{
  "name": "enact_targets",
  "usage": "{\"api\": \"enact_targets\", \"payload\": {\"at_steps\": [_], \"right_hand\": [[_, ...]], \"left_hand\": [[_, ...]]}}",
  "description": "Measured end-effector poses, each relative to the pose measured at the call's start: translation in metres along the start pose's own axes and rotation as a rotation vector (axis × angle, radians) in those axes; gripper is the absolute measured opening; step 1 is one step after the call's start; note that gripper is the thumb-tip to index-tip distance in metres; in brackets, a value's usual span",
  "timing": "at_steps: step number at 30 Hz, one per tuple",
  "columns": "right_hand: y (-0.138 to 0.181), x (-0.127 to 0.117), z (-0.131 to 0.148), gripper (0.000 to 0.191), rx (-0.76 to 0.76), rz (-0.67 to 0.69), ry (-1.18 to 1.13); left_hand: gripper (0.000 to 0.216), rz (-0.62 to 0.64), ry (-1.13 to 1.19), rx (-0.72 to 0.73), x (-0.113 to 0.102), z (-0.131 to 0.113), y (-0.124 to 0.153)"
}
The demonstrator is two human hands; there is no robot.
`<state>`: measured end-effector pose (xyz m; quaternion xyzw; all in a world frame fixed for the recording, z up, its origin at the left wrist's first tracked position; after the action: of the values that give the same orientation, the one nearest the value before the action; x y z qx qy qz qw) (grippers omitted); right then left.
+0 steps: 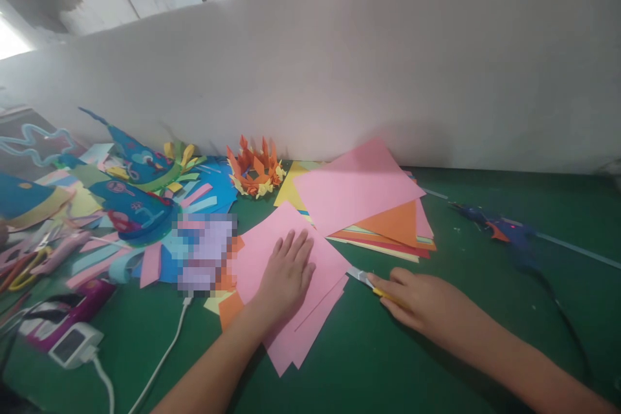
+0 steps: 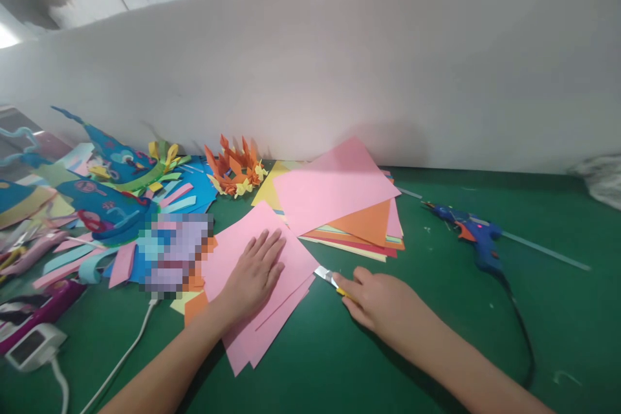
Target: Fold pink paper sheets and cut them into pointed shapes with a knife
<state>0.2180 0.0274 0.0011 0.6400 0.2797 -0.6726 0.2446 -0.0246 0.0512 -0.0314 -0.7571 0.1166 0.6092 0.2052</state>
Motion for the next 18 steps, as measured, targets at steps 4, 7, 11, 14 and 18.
{"api": "enact_targets", "payload": {"at_steps": [4,7,11,14,18], "right_hand": [[0.002,-0.002,-0.006,0.029,-0.006,-0.028,-0.043],[0.004,-0.003,-0.008,0.028,0.0,-0.018,-0.046],[0.004,-0.005,-0.007,0.028,-0.005,0.009,-0.036],[0.004,-0.007,-0.003,0.029,-0.02,0.012,-0.035],[0.002,-0.006,0.007,0.028,-0.024,-0.019,-0.054]], "left_hand": [[0.046,0.028,0.007,-0.006,0.0,0.0,-0.001],[0.046,0.039,0.008,-0.015,-0.001,0.0,-0.001],[0.046,0.049,0.003,-0.019,-0.002,-0.001,-0.001],[0.046,0.04,-0.002,-0.014,-0.005,-0.002,-0.001],[0.042,0.017,-0.01,0.012,-0.014,-0.008,-0.006]]}}
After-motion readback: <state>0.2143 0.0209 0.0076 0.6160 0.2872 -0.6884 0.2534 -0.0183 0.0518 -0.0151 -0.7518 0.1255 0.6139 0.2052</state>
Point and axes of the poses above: each hand's wrist, its own y-axis away from the middle knuckle, its own x-axis out of the palm, z = x × y, the point moved 3 cm from there along -y, towards the middle knuckle, and after that the axes turned 2 degrees about z, right-handed, at the moved point
